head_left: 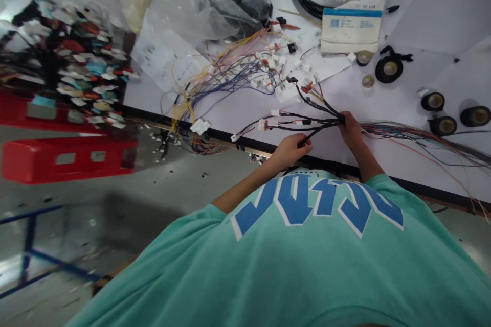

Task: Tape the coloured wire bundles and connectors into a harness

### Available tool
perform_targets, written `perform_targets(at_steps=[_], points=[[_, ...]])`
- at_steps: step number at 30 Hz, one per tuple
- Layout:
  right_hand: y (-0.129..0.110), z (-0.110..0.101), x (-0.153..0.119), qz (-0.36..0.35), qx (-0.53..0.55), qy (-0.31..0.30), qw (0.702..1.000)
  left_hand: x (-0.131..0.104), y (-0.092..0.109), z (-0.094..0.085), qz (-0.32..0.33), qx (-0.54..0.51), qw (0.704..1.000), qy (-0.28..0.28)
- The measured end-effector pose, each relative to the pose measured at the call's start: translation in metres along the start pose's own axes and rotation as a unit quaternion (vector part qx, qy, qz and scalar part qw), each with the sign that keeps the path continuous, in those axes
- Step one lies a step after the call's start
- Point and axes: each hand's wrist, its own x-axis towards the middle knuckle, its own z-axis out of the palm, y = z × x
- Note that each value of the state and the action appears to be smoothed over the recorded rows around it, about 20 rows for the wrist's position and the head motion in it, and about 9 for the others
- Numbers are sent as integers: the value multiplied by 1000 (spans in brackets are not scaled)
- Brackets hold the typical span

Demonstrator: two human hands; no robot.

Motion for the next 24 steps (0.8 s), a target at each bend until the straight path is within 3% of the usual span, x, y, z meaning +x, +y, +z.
perform_targets(at_steps=[3,5,12,16,19,21,24], points=[[-2,0,0,2,17,-7,1000,-1,13,-14,31,139,986,90],[-3,0,0,9,30,-10,999,1,21,-22,30,190,975,112],[-9,-5,-4,-7,83,-33,996,24,27,-38,8,312,950,27],[-9,-5,-7,-13,87,-40,995,42,22,-44,27,318,947,-11],[-7,-2,-9,-27,94,-37,995,52,18,-45,27,264,964,-21],[-6,0,-10,-35,98,-35,994,56,14,-43,20,214,977,-3],[-5,2,-12,-37,95,-31,994,59,6,-37,30,183,980,69]])
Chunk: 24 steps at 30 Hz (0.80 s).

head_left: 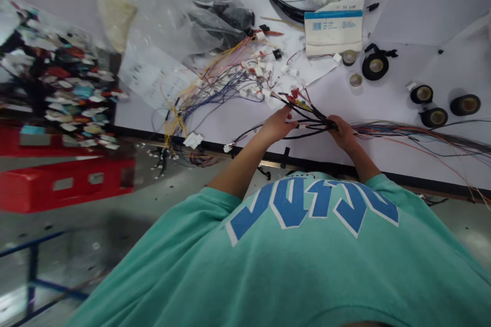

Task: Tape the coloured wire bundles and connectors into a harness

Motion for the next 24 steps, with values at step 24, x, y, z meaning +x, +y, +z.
perform_targets(at_steps=[24], points=[[-3,10,-1,-37,-104,11,994,-46,-25,-26,-87,167,982,23]])
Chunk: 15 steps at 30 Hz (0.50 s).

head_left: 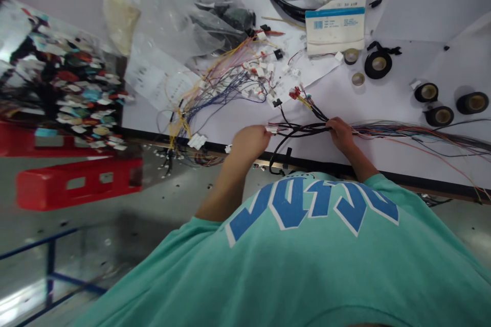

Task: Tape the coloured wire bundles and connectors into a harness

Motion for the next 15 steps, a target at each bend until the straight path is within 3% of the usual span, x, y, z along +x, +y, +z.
perform_targets(at_steps=[2,3,6,7,11,15], points=[[0,1,0,-7,5,10,1000,-10,7,-15,-12,23,999,43],[1,1,1,-12,12,17,1000,-13,16,-17,12,10,998,57],[3,-1,1,-28,33,29,999,-11,51,-5,162,-55,985,1],[3,-1,1,-32,37,28,998,-7,62,3,179,-53,982,-14],[4,-3,-2,-37,41,8,998,17,81,23,95,29,994,-41],[3,-3,-5,-41,29,-22,998,27,74,21,122,120,981,-89]])
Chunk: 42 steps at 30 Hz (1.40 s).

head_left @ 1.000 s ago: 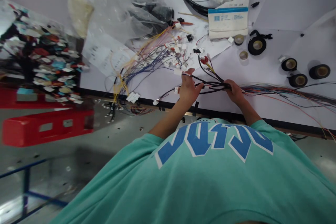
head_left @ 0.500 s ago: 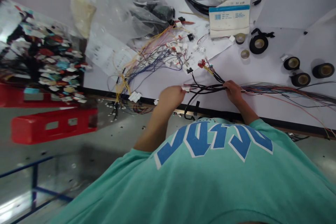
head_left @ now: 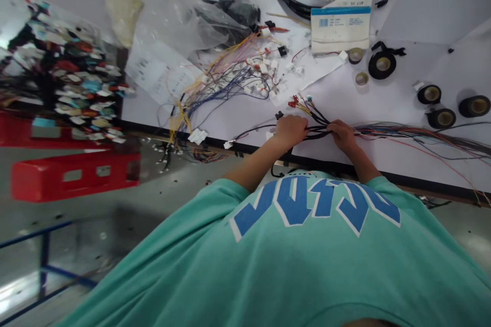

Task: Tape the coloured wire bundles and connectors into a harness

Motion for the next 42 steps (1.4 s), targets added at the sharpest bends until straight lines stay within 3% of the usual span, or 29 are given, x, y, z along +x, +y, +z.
perform_targets(at_steps=[11,17,20,22,25,31,37,42], points=[[-10,-5,-3,8,27,-109,994,-19,-27,-19,-145,23,989,-35],[-9,-6,1,27,63,-126,990,6,-40,-20,-181,-10,982,46],[-7,-5,7,41,73,-118,989,24,-40,-16,-198,-29,973,113],[-6,-2,10,54,79,-113,989,29,-36,-14,-200,-31,972,119],[-6,1,12,72,86,-109,988,22,-23,-8,-148,-28,987,56],[-6,0,14,69,111,-90,987,4,13,11,75,-81,993,-32],[-6,-8,12,79,121,-94,985,23,21,19,119,-150,978,-84],[-15,-23,8,97,53,-142,984,18,19,18,124,-142,981,-41]])
